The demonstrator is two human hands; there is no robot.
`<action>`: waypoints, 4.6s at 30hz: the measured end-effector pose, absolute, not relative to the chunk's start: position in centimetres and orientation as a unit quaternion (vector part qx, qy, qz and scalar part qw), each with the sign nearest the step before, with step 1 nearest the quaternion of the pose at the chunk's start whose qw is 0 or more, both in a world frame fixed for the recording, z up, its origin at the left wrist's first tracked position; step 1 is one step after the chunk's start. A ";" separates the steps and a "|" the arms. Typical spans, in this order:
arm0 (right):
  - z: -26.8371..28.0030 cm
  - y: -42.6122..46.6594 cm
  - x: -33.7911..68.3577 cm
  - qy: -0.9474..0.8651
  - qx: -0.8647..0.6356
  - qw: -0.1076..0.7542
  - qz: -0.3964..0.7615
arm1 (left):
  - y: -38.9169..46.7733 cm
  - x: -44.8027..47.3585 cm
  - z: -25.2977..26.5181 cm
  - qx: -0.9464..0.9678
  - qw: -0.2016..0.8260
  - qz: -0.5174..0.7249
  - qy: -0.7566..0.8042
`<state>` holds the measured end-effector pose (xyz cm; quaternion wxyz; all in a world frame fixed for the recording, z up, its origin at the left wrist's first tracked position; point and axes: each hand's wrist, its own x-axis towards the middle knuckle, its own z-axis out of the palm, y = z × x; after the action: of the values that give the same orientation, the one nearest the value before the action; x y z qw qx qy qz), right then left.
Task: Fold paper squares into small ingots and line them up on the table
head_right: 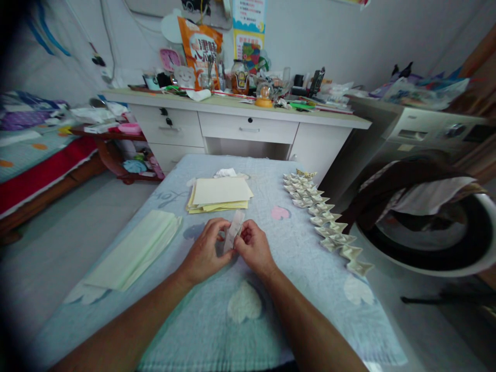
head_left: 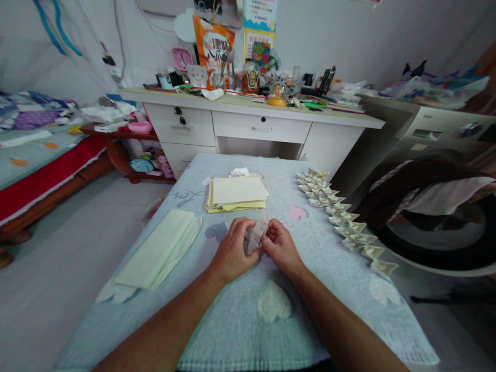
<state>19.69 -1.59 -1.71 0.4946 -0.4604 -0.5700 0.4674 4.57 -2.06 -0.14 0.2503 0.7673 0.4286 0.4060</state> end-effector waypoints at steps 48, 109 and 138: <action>-1.3 -2.6 20.2 -0.743 -0.455 0.463 0.163 | -2.1 3.9 0.2 0.535 0.658 0.449 0.283; -0.7 -3.3 20.1 -0.756 -0.417 0.477 0.167 | -1.4 3.6 0.2 0.423 0.697 0.439 0.378; 0.3 -3.6 19.7 -0.731 -0.417 0.473 0.261 | -1.6 3.8 0.6 0.451 0.658 0.451 0.400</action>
<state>19.69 -3.64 0.33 0.4734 -0.4168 -0.7308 0.2610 3.80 -1.59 0.65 0.6579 0.4513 0.3997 0.4514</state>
